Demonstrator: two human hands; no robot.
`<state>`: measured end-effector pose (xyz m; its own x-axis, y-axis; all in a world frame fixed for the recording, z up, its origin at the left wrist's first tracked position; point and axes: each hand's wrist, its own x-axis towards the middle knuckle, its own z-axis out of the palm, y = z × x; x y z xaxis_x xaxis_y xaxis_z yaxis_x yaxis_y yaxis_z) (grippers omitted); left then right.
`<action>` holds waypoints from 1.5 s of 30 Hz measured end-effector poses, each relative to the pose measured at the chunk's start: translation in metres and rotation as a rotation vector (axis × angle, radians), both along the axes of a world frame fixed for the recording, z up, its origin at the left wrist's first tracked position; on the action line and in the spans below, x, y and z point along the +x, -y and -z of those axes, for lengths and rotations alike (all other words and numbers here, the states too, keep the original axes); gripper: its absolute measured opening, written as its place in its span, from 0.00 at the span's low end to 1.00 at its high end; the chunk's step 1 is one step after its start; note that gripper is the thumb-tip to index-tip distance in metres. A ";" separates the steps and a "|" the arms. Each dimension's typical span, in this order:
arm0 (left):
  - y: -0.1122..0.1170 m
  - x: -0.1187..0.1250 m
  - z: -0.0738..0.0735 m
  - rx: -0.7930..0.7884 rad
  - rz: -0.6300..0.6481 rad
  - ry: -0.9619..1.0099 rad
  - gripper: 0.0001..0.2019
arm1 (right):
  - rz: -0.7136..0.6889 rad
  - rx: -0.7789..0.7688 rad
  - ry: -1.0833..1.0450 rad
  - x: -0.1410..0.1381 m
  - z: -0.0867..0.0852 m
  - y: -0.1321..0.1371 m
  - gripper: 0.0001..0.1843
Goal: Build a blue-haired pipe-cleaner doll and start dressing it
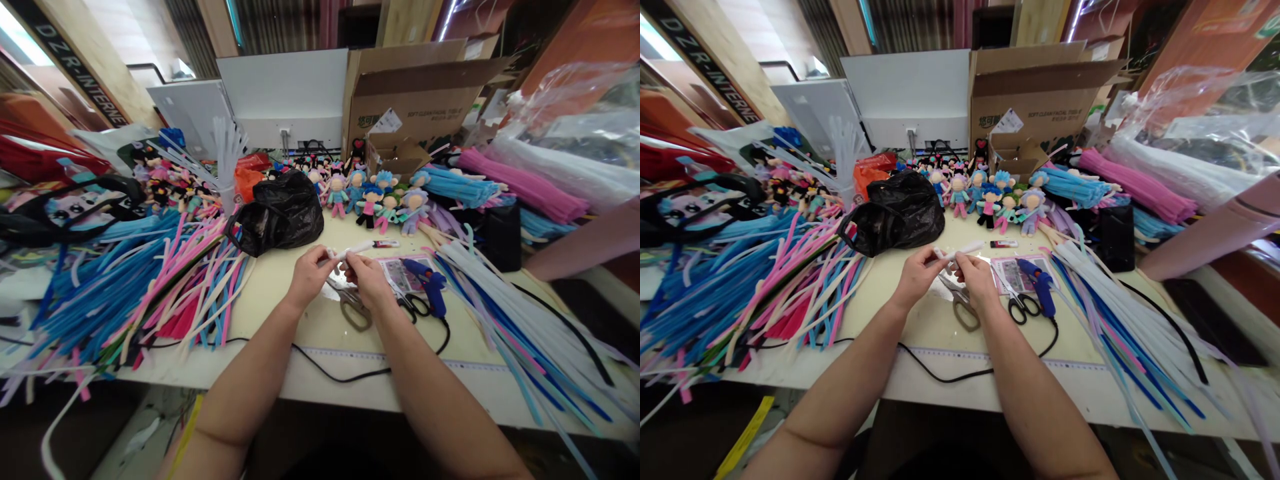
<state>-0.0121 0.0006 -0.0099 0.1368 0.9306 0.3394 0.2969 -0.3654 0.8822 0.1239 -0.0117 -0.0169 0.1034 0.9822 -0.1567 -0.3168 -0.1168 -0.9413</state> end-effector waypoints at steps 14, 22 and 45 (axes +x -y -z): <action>-0.006 -0.008 -0.007 -0.494 0.066 0.380 0.21 | 0.038 0.095 -0.095 0.002 -0.006 0.000 0.14; -0.009 -0.007 0.000 -0.744 0.290 0.580 0.20 | -0.022 0.150 -0.040 -0.002 -0.005 0.002 0.12; -0.002 -0.006 -0.011 -0.675 0.247 0.605 0.18 | -0.006 0.017 0.103 -0.003 -0.011 0.008 0.14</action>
